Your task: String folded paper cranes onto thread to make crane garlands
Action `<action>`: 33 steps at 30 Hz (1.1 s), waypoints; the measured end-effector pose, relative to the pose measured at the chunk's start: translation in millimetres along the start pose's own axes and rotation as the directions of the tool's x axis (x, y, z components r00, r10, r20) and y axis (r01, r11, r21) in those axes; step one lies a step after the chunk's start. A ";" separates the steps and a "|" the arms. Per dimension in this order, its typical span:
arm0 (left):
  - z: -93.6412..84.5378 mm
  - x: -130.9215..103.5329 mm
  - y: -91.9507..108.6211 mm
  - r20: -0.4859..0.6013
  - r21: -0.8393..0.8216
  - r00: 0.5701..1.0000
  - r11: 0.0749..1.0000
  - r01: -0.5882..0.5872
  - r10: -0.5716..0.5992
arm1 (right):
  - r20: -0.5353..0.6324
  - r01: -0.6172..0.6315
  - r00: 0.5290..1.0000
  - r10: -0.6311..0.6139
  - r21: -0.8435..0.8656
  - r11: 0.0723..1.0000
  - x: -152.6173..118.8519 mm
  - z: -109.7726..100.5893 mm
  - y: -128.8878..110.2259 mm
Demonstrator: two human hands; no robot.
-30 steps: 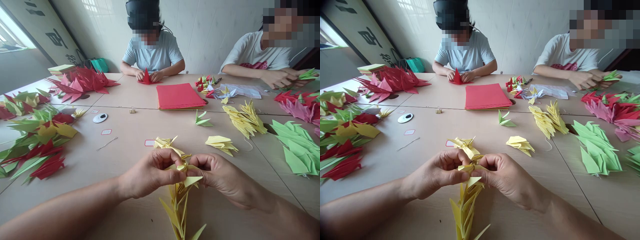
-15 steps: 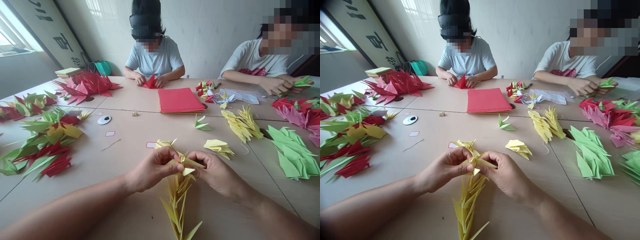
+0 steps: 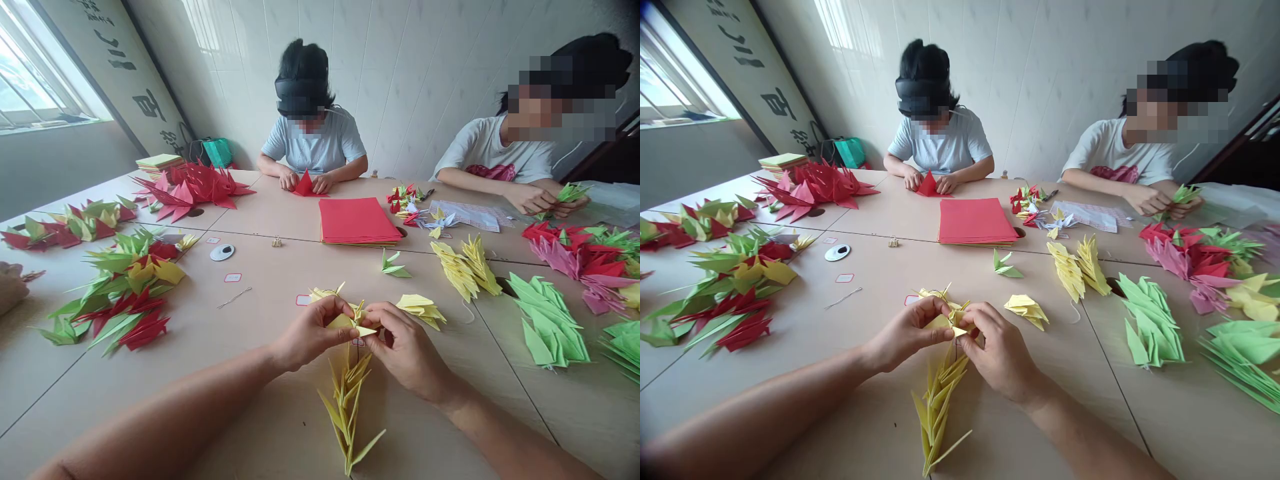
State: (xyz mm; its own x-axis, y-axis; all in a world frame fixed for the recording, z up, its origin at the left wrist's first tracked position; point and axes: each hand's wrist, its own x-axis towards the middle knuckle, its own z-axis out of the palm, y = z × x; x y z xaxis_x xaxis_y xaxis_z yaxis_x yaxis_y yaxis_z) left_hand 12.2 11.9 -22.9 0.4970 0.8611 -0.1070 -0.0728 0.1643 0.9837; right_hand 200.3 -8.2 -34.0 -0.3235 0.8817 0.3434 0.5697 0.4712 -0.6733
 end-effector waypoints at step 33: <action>11.8 -10.2 8.3 -0.072 0.221 0.996 0.975 -0.028 0.045 | -0.114 0.130 0.981 -0.154 -0.196 0.972 -4.8 -0.6 -15.1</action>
State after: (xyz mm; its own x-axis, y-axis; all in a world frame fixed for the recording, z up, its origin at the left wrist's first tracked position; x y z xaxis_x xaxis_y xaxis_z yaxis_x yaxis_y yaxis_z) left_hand 16.8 -1.2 -12.0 0.4300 0.8999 -0.0728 0.1064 0.0296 0.9939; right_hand 193.7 -19.5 -25.1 -0.3194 0.7951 0.5156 0.6600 0.5771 -0.4810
